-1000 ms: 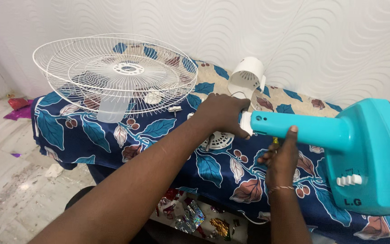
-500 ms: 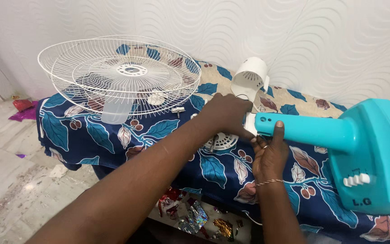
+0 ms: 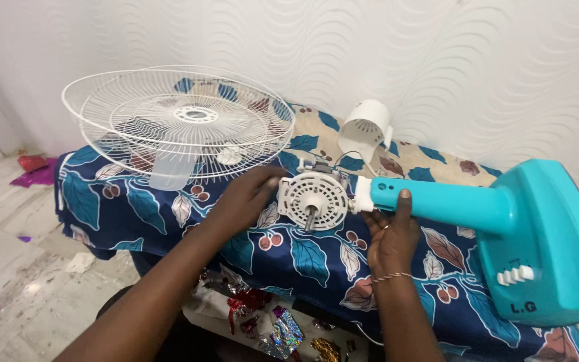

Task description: The person assembles a teal LG electric fan by attaching the motor housing to the stand and securing it with a screwdriver. The fan cage and blades are visible nearby but not handled in this clip.

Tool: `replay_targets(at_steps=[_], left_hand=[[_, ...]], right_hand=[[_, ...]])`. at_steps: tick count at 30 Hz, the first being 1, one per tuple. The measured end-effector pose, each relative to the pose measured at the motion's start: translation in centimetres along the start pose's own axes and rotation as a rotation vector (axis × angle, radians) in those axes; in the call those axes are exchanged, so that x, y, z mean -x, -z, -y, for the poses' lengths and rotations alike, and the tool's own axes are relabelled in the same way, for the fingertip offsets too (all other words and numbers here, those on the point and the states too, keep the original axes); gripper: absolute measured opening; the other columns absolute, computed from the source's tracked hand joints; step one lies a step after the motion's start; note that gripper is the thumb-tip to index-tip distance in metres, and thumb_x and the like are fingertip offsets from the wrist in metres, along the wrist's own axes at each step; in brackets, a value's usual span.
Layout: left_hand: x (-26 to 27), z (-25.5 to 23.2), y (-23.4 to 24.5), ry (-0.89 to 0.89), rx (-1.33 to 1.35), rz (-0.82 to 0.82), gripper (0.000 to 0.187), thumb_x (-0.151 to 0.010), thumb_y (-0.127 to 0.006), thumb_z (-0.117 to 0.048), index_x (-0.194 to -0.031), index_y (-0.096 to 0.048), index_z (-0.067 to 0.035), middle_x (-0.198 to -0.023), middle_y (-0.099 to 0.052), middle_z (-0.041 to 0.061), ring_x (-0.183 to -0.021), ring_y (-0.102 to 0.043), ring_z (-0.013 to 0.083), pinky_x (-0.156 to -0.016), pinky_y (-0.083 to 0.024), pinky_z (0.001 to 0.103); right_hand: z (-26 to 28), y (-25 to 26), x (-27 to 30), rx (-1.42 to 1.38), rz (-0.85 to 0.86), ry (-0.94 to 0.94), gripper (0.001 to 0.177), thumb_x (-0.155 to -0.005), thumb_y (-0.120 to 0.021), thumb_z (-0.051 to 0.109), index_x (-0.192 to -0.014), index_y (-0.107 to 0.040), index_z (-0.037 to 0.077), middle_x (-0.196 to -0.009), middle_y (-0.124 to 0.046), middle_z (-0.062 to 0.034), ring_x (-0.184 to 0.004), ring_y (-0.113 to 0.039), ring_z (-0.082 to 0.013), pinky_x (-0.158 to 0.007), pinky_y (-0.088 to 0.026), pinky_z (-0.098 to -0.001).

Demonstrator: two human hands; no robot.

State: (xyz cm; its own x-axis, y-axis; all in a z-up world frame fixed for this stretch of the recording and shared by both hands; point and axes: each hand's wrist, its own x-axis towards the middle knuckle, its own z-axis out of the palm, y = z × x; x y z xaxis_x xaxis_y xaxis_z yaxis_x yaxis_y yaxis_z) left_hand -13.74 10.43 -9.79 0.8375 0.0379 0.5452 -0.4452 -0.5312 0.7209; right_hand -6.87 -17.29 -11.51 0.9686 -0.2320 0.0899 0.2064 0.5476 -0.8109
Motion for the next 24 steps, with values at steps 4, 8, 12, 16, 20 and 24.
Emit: replay_targets(at_steps=[4, 8, 12, 16, 20, 24], left_hand=[[2.6, 1.8, 1.5, 0.021, -0.227, -0.031, 0.029, -0.093, -0.056, -0.010, -0.118, -0.070, -0.007, -0.126, -0.071, 0.013, -0.116, -0.068, 0.0332, -0.097, -0.054, 0.041], [1.8, 2.2, 1.4, 0.254, -0.400, 0.007, 0.032, -0.093, -0.055, -0.005, -0.119, -0.073, -0.013, -0.125, -0.073, 0.011, -0.116, -0.068, 0.0325, -0.100, -0.052, 0.042], [0.4, 2.9, -0.2, 0.027, -0.341, 0.037, 0.036, -0.092, -0.054, 0.001, -0.125, -0.067, -0.007, -0.139, -0.065, 0.013, -0.123, -0.063, 0.0343, -0.104, -0.049, 0.042], [-0.6, 4.4, -2.0, -0.065, -0.422, 0.077, 0.052, -0.084, -0.056, 0.004, -0.135, -0.061, -0.007, -0.148, -0.055, 0.016, -0.131, -0.056, 0.0348, -0.107, -0.045, 0.043], [-2.9, 5.2, -2.9, -0.128, -0.433, 0.126, 0.059, -0.084, -0.058, 0.003, -0.142, -0.058, -0.008, -0.153, -0.053, 0.016, -0.138, -0.053, 0.0338, -0.113, -0.043, 0.042], [-6.6, 5.2, -3.6, -0.080, -0.368, 0.333, 0.062, -0.081, -0.074, -0.019, -0.141, -0.058, -0.014, -0.152, -0.051, 0.014, -0.140, -0.049, 0.0306, -0.112, -0.041, 0.039]], right_hand=[[-0.3, 0.1, 0.3, 0.000, 0.006, -0.011, 0.059, -0.088, -0.077, 0.050, -0.118, -0.059, 0.002, -0.102, -0.067, -0.0090, -0.082, -0.068, -0.0210, -0.078, -0.063, -0.0435], [0.0, 0.0, 0.3, 0.003, 0.006, -0.001, 0.057, -0.088, -0.075, 0.049, -0.117, -0.059, 0.003, -0.103, -0.068, -0.0083, -0.082, -0.070, -0.0201, -0.077, -0.064, -0.0433], [0.1, -0.3, 0.6, 0.030, -0.004, 0.009, 0.056, -0.089, -0.074, 0.049, -0.117, -0.059, 0.003, -0.104, -0.069, -0.0097, -0.086, -0.072, -0.0203, -0.078, -0.063, -0.0413], [0.1, -0.3, 0.5, 0.053, 0.006, 0.009, 0.057, -0.091, -0.074, 0.050, -0.118, -0.060, 0.001, -0.102, -0.067, -0.0089, -0.084, -0.068, -0.0191, -0.076, -0.063, -0.0390], [0.2, -0.2, 0.6, 0.064, -0.009, 0.006, 0.057, -0.090, -0.073, 0.051, -0.116, -0.059, 0.002, -0.101, -0.067, -0.0085, -0.084, -0.069, -0.0193, -0.074, -0.063, -0.0390], [0.2, -0.4, 0.7, 0.069, -0.006, 0.013, 0.056, -0.090, -0.073, 0.051, -0.115, -0.059, 0.003, -0.100, -0.068, -0.0087, -0.085, -0.070, -0.0192, -0.075, -0.063, -0.0388]])
